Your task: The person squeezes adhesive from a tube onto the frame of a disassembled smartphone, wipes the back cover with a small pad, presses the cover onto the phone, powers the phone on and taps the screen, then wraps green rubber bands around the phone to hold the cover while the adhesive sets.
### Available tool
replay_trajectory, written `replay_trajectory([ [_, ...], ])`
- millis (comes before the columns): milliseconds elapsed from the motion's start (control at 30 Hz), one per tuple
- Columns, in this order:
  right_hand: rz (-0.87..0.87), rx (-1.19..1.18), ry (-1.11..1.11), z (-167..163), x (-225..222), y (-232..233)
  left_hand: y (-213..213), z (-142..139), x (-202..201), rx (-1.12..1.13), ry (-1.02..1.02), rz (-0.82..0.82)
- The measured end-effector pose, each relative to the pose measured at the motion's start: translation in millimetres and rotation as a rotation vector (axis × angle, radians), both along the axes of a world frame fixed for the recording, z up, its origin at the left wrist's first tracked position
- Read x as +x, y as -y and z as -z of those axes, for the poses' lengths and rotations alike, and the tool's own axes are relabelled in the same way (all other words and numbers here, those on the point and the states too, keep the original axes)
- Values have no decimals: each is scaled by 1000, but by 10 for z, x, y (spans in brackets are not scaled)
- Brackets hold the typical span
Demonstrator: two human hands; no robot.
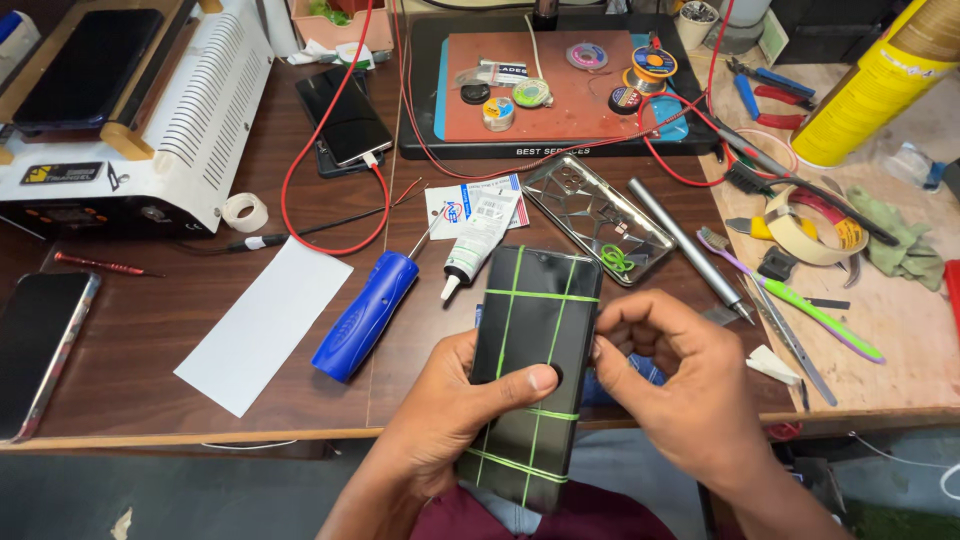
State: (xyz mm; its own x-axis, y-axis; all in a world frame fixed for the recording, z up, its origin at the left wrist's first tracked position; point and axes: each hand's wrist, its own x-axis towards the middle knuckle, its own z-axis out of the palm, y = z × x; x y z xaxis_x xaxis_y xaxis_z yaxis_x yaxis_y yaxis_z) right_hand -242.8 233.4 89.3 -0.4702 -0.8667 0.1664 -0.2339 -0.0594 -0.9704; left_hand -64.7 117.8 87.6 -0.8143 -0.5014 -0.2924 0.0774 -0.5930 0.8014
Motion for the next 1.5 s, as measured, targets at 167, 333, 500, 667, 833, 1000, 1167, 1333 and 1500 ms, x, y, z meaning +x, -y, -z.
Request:
replay_trajectory([
  [167, 63, -78, -198, 49, 42, -83, -19, 1, -25, -22, -2, 0],
  [333, 71, -169, -81, 65, 108, -95, -6, -7, 26, -15, -37, 42],
  [500, 87, -141, -57, 132, 134, -73, -26, 24, -5, 10, -17, 39],
  [667, -198, -59, 141, 112, -66, -180, 26, -16, 138, 41, -163, 224],
  [833, -442, -406, 872, 75, -243, -366, 38, -25, 113, 83, -131, 352],
  [1000, -310, -369, 576, -84, -389, -533, 35, -93, 82, -35, 19, 416],
  [1167, -577, -115, 171, -192, -510, -601, 18, -227, 68, -208, 129, 631],
  [1333, -632, 42, 348, 34, -518, -590, -32, -287, 67, -315, 71, 699],
  [1500, -489, 71, 271, 211, -614, -723, -59, -318, 62, -127, 88, 698],
])
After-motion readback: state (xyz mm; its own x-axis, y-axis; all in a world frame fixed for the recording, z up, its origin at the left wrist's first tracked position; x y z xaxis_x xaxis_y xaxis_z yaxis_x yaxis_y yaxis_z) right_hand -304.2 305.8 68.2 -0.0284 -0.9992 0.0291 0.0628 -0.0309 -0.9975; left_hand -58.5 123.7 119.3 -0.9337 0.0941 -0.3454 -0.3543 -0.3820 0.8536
